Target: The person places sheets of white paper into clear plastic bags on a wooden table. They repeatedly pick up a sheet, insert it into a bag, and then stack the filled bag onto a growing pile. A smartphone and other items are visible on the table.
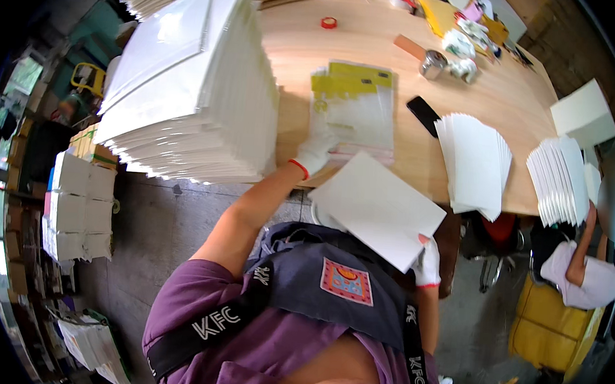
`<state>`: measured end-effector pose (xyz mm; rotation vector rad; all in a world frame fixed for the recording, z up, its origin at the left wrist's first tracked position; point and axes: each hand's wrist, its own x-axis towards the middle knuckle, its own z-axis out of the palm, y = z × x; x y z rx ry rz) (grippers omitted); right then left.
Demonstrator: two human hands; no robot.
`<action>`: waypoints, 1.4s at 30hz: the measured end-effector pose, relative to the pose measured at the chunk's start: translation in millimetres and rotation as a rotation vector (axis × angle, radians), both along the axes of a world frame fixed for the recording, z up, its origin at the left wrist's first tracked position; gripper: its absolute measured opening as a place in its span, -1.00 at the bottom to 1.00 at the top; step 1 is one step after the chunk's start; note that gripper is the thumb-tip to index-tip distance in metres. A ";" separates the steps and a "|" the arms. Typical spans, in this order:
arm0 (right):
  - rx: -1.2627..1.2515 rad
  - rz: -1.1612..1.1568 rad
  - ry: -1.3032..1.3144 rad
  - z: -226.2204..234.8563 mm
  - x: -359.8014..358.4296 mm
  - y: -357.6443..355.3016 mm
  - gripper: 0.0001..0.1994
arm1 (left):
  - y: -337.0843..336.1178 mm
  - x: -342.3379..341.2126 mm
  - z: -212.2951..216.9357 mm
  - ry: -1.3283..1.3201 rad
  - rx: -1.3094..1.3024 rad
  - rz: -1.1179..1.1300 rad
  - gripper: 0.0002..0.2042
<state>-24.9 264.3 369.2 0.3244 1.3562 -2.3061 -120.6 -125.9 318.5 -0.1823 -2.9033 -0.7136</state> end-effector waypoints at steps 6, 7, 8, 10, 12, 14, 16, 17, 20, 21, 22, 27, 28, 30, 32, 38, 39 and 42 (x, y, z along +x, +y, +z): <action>-0.079 -0.095 -0.192 -44.5 8.0 -0.2 -0.67 | 1.9 13.2 9.1 0.028 -0.045 -0.015 -0.80; -0.082 -0.141 -0.198 -32.4 6.0 -10.6 -0.70 | -0.2 10.3 7.6 -0.025 -0.044 -0.002 -0.79; -0.085 -0.186 -0.203 -19.0 5.5 -20.4 -0.72 | -0.9 8.8 6.1 0.000 -0.053 -0.008 -0.78; -0.156 -0.156 -0.244 -23.1 6.0 -9.3 -0.71 | -0.6 6.8 4.6 0.049 -0.070 -0.024 -0.76; -0.171 -0.191 -0.250 -27.0 2.4 -7.8 -0.70 | -3.6 3.4 0.8 0.087 -0.091 -0.042 -0.76; -0.259 -0.202 -0.259 -27.4 0.1 -8.1 -0.70 | -8.0 -0.7 -6.2 0.114 -0.115 -0.062 -0.76; -0.285 -0.245 -0.302 -7.6 3.4 -18.3 -0.71 | -7.4 1.9 0.0 0.107 -0.161 0.034 -0.78; -0.299 -0.266 -0.323 -1.1 4.6 -22.0 -0.72 | -7.0 3.6 5.3 0.104 -0.184 0.082 -0.78; -0.381 -0.271 -0.334 -30.6 4.2 -12.8 -0.72 | 3.1 3.9 24.5 0.066 -0.022 0.160 -0.76; -0.392 -0.256 -0.324 -27.7 3.7 -16.1 -0.73 | 5.4 3.8 30.5 0.063 0.081 0.138 -0.74; -0.403 -0.241 -0.315 -25.0 4.0 -20.0 -0.74 | 8.0 3.3 36.4 0.060 0.184 0.115 -0.72; -0.331 -0.256 -0.324 2.9 5.0 -43.8 -0.80 | 10.1 7.0 48.9 0.027 0.433 0.045 -0.65; -0.314 -0.251 -0.324 1.8 5.4 -44.4 -0.82 | 15.9 10.2 52.9 0.087 0.366 0.032 -0.65; -0.268 -0.242 -0.296 3.9 7.8 -49.3 -0.83 | 22.9 20.5 52.8 0.155 0.325 0.047 -0.66; -0.219 -0.222 -0.245 7.9 12.8 -55.0 -0.82 | 26.7 30.0 38.2 0.172 0.376 0.099 -0.67; -0.067 -0.147 -0.184 13.8 15.3 -45.5 -0.78 | 24.9 41.1 15.8 0.307 0.418 0.287 -0.67; -0.061 -0.157 -0.188 16.2 14.0 -47.8 -0.78 | 24.7 42.1 14.7 0.326 0.356 0.263 -0.66; -0.061 -0.144 -0.195 19.6 16.5 -57.8 -0.80 | 31.3 49.2 -3.3 0.262 0.455 0.204 -0.53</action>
